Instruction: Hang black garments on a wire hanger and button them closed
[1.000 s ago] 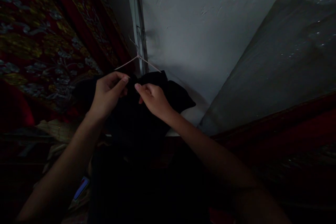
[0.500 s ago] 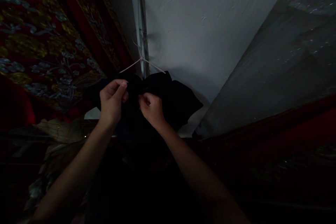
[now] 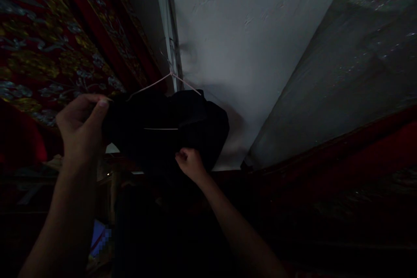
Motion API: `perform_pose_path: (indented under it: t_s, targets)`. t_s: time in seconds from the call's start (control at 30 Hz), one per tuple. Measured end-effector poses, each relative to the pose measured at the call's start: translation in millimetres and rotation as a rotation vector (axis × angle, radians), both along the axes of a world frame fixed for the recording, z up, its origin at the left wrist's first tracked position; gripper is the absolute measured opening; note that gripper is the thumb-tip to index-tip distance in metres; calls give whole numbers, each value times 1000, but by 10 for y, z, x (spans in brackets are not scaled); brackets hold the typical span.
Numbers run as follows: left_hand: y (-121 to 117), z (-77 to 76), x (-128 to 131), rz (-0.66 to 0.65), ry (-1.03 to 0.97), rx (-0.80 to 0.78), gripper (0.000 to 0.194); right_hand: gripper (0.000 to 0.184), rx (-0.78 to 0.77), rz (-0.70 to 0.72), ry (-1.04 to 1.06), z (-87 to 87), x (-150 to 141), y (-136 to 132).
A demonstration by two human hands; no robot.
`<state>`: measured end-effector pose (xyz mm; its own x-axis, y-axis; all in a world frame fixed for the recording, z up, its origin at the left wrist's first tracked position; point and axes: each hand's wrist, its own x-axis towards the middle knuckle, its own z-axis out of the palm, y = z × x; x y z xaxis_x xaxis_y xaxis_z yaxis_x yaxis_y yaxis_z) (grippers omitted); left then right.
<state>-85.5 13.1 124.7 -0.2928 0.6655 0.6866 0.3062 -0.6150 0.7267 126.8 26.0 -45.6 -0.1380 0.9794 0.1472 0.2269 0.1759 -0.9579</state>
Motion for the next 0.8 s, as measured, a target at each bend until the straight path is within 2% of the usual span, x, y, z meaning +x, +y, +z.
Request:
perform_pose_path:
  t_s: [0.1,0.2,0.33,0.43,0.5,0.57,0.7,0.8]
  targets:
    - [133,115,-225,-7,-8,-31,10,33,-23,31,83,39,116,-172]
    - [328,142,-475,-77,-120,-142,19,32,-78,105,179,261,204,-429]
    - [494,-10,-630,-232,-309,-260,24,33,-129,142,268,482,144,-713]
    - [453,-166,-572,-300,-456,-347,27,32,-151,161,285,486,5,-833]
    - [390,-247,-469,-314,-477,-421,32,32,-162,183,273,463,-83,-881]
    - [356,-312,-344,-186,-344,-396,39,32,-162,203,253,456,-144,-916]
    - [432,-448,-183,217,148,-156,39,30,-130,218,199,508,-177,-994]
    - [509,-546,-209,343,279,-30,30,28,-105,237,165,559,-162,-1068]
